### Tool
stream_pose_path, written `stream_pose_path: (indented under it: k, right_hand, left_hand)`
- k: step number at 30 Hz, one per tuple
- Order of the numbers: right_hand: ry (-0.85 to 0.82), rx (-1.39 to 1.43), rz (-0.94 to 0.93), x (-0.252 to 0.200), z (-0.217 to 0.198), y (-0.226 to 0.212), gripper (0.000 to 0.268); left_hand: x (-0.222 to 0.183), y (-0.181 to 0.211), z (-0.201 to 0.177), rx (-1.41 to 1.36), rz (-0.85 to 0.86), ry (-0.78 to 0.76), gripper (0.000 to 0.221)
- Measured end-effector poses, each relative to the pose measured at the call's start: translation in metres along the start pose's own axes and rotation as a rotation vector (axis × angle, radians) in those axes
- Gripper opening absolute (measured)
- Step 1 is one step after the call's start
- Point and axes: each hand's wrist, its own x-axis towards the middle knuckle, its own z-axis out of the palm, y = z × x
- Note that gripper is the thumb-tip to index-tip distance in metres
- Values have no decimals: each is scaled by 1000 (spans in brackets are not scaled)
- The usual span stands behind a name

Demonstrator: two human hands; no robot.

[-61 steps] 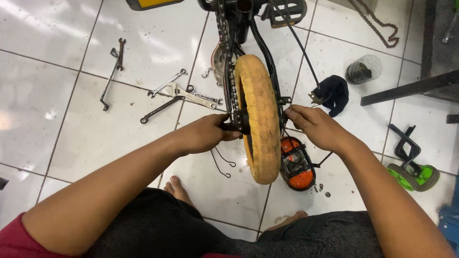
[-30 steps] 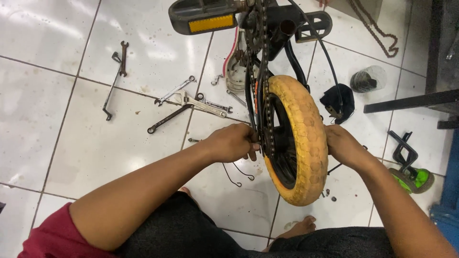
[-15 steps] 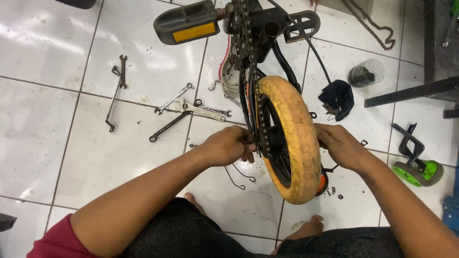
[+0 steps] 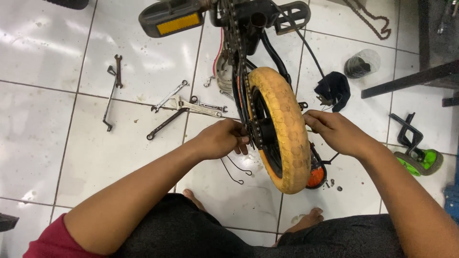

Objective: Installing a plastic chain guard onto a small bicycle by aligning it with the rear wheel and frame.

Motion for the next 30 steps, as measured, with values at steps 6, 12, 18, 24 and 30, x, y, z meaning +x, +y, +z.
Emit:
stream_pose_path:
  k: [6, 12, 18, 24, 30]
  right_hand:
    - [47, 192, 85, 11, 20, 19, 57]
    - [66, 194, 163, 24, 31, 18, 63]
    - [0, 100, 42, -4, -2, -8, 41]
    - [25, 170, -5, 3, 11, 11, 48]
    - [-2, 364, 30, 17, 13, 10, 47]
  left_hand:
    - [-2, 0, 1, 12, 7, 12, 30]
    - [-2, -1, 3, 15, 15, 38, 28]
    - [-10, 5, 5, 45, 20, 66, 27]
    - [-12, 10, 4, 97, -5, 60, 26]
    - [-3, 0, 7, 29, -22, 80, 27]
